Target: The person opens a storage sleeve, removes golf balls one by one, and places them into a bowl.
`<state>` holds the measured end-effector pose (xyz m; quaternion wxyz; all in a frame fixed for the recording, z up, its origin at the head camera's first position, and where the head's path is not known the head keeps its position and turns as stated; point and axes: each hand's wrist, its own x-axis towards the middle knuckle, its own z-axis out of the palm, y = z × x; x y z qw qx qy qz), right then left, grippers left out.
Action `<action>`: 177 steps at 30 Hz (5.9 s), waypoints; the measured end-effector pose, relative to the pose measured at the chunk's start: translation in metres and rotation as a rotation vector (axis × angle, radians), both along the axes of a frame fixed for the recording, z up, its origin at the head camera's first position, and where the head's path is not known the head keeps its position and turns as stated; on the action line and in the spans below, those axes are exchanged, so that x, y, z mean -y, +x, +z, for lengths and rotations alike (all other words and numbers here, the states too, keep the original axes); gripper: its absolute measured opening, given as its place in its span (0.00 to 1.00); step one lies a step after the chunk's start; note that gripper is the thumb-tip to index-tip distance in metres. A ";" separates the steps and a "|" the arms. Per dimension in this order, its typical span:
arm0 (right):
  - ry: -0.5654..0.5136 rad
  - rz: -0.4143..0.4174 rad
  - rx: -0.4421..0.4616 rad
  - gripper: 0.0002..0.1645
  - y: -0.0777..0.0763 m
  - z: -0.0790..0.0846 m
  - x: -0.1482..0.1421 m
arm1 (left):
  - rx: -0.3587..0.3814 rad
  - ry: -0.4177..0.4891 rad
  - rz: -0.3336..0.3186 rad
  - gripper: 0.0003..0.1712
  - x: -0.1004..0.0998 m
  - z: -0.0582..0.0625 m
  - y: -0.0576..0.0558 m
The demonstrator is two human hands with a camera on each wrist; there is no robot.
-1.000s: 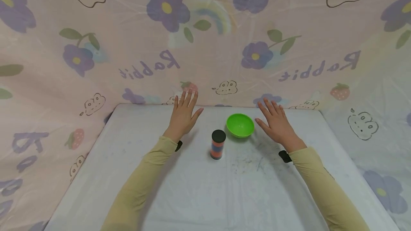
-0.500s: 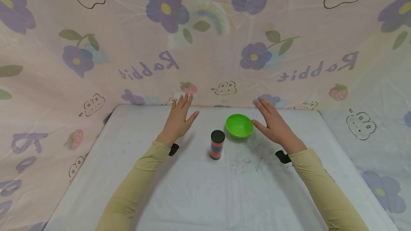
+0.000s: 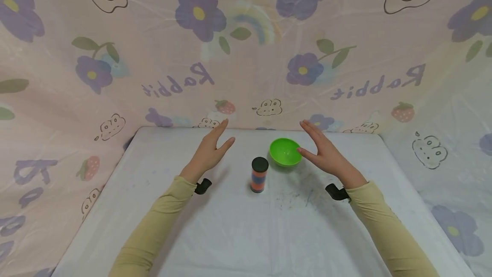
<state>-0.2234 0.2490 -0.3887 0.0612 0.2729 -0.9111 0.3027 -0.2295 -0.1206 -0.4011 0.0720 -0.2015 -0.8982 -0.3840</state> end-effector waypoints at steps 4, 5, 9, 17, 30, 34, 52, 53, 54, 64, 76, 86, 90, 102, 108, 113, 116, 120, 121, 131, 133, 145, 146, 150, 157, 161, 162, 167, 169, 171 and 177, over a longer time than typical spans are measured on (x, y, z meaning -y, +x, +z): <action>-0.065 0.008 0.065 0.48 0.004 0.002 0.001 | 0.002 0.052 -0.026 0.39 0.004 0.001 0.004; -0.083 0.012 0.079 0.48 0.004 0.003 0.002 | 0.003 0.062 -0.030 0.38 0.005 0.001 0.006; -0.147 0.030 0.112 0.48 0.005 0.004 0.002 | 0.008 0.126 -0.057 0.37 0.008 0.002 0.009; -0.223 0.092 0.155 0.48 0.027 0.029 0.019 | 0.041 0.218 -0.118 0.35 0.014 -0.004 0.012; -0.311 0.118 0.263 0.47 0.044 0.027 0.036 | 0.108 0.268 -0.135 0.36 0.014 -0.020 0.027; -0.332 0.124 0.281 0.46 0.047 0.020 0.040 | 0.114 0.276 -0.151 0.36 0.008 -0.026 0.031; -0.423 0.156 0.318 0.45 0.050 -0.001 0.052 | 0.217 0.329 -0.179 0.43 -0.020 -0.060 0.040; -0.426 0.159 0.317 0.45 0.051 -0.003 0.053 | 0.220 0.336 -0.184 0.43 -0.022 -0.061 0.041; -0.430 0.160 0.318 0.45 0.051 -0.004 0.055 | 0.219 0.340 -0.188 0.43 -0.024 -0.062 0.042; -0.442 0.176 0.312 0.45 0.054 -0.018 0.067 | 0.243 0.380 -0.236 0.42 -0.038 -0.039 0.063; -0.448 0.203 0.313 0.46 0.053 -0.024 0.076 | 0.231 0.382 -0.234 0.44 -0.043 -0.064 0.052; -0.459 0.229 0.300 0.46 0.053 -0.025 0.083 | 0.235 0.393 -0.221 0.43 -0.051 -0.071 0.050; -0.467 0.241 0.295 0.45 0.052 -0.026 0.086 | 0.223 0.420 -0.247 0.40 -0.052 -0.060 0.055; -0.458 0.225 0.264 0.40 0.051 -0.024 0.098 | 0.219 0.417 -0.257 0.32 -0.055 -0.087 0.041; -0.459 0.199 0.247 0.39 0.039 -0.047 0.098 | 0.215 0.449 -0.285 0.25 -0.057 -0.071 0.050; -0.449 0.202 0.227 0.38 0.036 -0.054 0.099 | 0.253 0.461 -0.302 0.25 -0.057 -0.055 0.058; -0.451 0.206 0.225 0.36 0.035 -0.053 0.101 | 0.279 0.482 -0.307 0.25 -0.057 -0.053 0.058; -0.446 0.198 0.225 0.34 0.035 -0.050 0.104 | 0.317 0.516 -0.306 0.26 -0.057 -0.052 0.058; -0.443 0.196 0.223 0.33 0.036 -0.049 0.104 | 0.321 0.519 -0.306 0.26 -0.057 -0.052 0.058; -0.451 0.145 0.249 0.31 0.044 -0.036 0.103 | 0.285 0.478 -0.315 0.26 -0.059 -0.055 0.057; -0.464 0.140 0.261 0.31 0.050 -0.027 0.104 | 0.266 0.470 -0.316 0.27 -0.060 -0.063 0.054; -0.518 0.107 0.285 0.31 0.068 -0.002 0.098 | 0.279 0.455 -0.312 0.34 -0.058 -0.079 0.051; -0.524 0.105 0.283 0.31 0.069 -0.001 0.098 | 0.277 0.458 -0.314 0.34 -0.058 -0.075 0.053; -0.539 0.106 0.276 0.31 0.073 0.003 0.096 | 0.258 0.460 -0.319 0.32 -0.059 -0.056 0.062; -0.561 0.102 0.297 0.31 0.075 0.005 0.094 | 0.233 0.447 -0.319 0.32 -0.061 -0.063 0.060; -0.569 0.115 0.308 0.31 0.077 0.005 0.093 | 0.222 0.427 -0.321 0.33 -0.061 -0.073 0.056; -0.574 0.118 0.317 0.31 0.077 0.005 0.093 | 0.215 0.418 -0.322 0.33 -0.061 -0.074 0.056; -0.597 0.142 0.355 0.31 0.078 0.004 0.093 | 0.228 0.387 -0.310 0.32 -0.060 -0.073 0.058; -0.600 0.150 0.369 0.30 0.078 0.004 0.093 | 0.248 0.390 -0.303 0.31 -0.060 -0.072 0.060; -0.592 0.155 0.376 0.30 0.078 0.005 0.092 | 0.257 0.396 -0.301 0.31 -0.060 -0.072 0.061; -0.493 0.144 0.314 0.31 0.077 0.007 0.089 | 0.244 0.374 -0.295 0.29 -0.057 -0.076 0.062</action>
